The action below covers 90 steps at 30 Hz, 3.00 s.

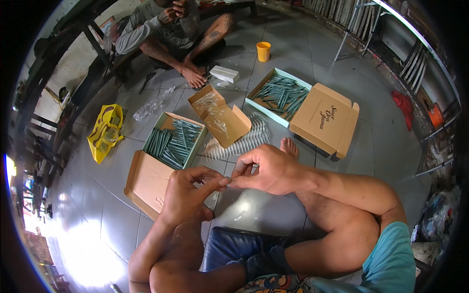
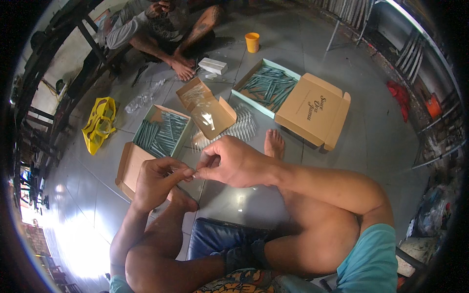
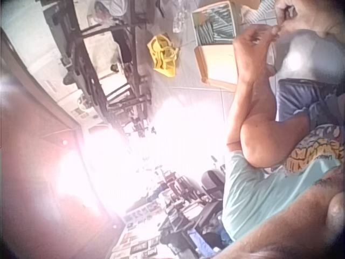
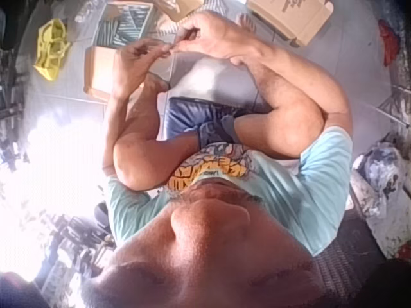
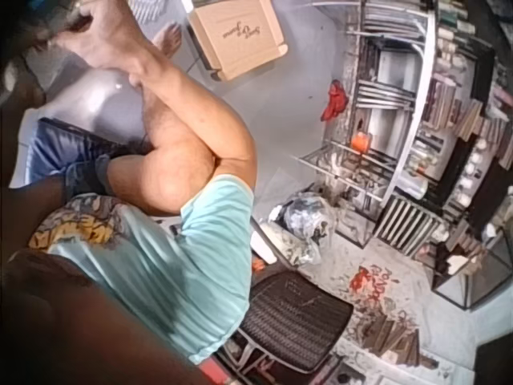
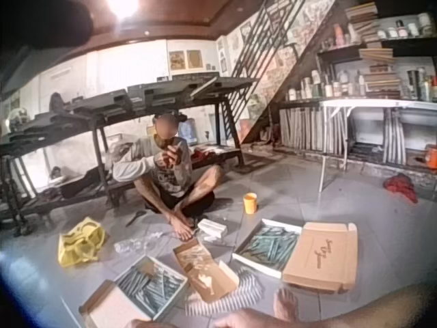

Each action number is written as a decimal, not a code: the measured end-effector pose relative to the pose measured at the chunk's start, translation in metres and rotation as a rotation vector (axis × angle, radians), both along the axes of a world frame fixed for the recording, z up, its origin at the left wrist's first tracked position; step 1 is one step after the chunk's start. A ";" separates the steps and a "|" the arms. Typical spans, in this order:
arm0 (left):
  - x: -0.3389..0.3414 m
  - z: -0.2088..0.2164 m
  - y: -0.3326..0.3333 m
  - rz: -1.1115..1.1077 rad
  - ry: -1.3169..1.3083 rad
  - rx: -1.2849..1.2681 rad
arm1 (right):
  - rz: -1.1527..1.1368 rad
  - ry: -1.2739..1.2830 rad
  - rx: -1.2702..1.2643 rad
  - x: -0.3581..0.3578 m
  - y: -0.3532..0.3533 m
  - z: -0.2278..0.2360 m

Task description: The person picks up a green plastic component, slides a small metal spring over it, and then attaches a clear plastic fastener to the end.

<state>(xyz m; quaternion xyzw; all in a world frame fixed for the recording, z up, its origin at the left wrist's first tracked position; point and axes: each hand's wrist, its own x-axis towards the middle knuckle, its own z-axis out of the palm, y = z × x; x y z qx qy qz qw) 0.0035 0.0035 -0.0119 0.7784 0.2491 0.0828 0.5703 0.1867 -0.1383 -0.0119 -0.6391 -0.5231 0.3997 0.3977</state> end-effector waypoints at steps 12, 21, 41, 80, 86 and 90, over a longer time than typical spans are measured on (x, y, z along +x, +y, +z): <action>-0.003 0.037 -0.006 0.119 0.135 0.000 | -0.106 -0.013 0.185 0.009 -0.011 0.000; -0.007 0.031 0.001 0.143 0.104 -0.064 | -0.170 0.016 -0.049 0.020 -0.021 0.018; -0.014 0.020 0.016 0.291 -0.083 0.037 | -0.246 0.178 0.092 0.024 -0.020 0.008; 0.003 0.021 0.000 0.052 -0.248 -0.218 | -0.227 0.114 0.041 -0.011 0.003 0.026; 0.006 0.024 0.002 0.061 -0.197 -0.152 | -0.167 0.123 0.169 -0.011 0.002 0.026; 0.007 0.022 0.000 0.077 -0.178 -0.144 | -0.183 0.164 0.107 -0.007 0.000 0.022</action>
